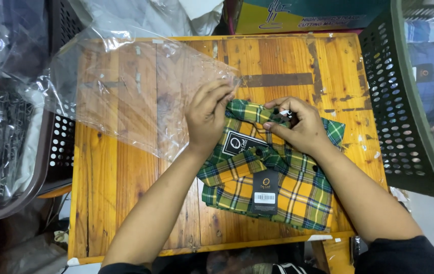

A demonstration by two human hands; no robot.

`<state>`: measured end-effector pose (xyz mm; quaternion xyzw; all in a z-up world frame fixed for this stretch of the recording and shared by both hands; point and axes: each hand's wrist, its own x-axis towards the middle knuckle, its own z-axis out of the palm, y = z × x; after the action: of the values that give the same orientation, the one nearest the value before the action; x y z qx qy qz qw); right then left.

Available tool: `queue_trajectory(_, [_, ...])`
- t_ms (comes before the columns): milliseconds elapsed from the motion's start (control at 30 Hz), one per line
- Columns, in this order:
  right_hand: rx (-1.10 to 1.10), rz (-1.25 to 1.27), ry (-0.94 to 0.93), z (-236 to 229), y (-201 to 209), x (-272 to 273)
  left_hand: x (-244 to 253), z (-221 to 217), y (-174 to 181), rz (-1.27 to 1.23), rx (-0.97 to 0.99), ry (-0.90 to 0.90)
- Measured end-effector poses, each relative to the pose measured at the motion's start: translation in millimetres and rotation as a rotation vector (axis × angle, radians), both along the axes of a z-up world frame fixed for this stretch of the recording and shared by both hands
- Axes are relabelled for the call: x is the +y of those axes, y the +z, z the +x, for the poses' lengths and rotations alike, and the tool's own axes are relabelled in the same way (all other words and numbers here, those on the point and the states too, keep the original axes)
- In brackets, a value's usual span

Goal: Unpacking a plaid shirt from a plastic bag, using a tool to adjust the tags, and then folding the shirt on a wooden table.

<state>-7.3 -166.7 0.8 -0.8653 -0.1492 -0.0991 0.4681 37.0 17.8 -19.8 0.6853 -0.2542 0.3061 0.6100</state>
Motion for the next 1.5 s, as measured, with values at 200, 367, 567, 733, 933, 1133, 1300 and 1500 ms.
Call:
queue_trajectory(200, [-0.002, 0.005, -0.014, 0, -2, 0, 6, -1, 12, -0.190, 0.017, 0.116])
queue_trajectory(367, [0.045, 0.014, -0.021, -1, 1, 1, 5, -2, 9, -0.202, 0.080, 0.066])
queue_trajectory(567, [0.050, 0.005, -0.022, 0, 0, 2, 9, -6, 18, -0.241, 0.102, 0.022])
queue_trajectory(733, [0.042, 0.001, -0.029, -1, 4, 5, 6, -16, 38, -0.270, 0.063, -0.001])
queue_trajectory(933, [0.028, 0.000, -0.009, -1, -4, -1, 11, -34, 55, -0.121, 0.150, -0.116])
queue_trajectory(1133, [0.017, 0.006, 0.010, 0, 0, 1, 30, -78, 31, 0.799, 0.360, -0.313])
queue_trajectory(1300, [0.018, -0.003, 0.003, -1, -3, 0, 26, -106, 8, 0.814, 0.252, -0.292])
queue_trajectory(1500, [0.097, -0.121, 0.012, -1, 0, -3, 24, -148, 32, 0.977, -0.179, -0.028])
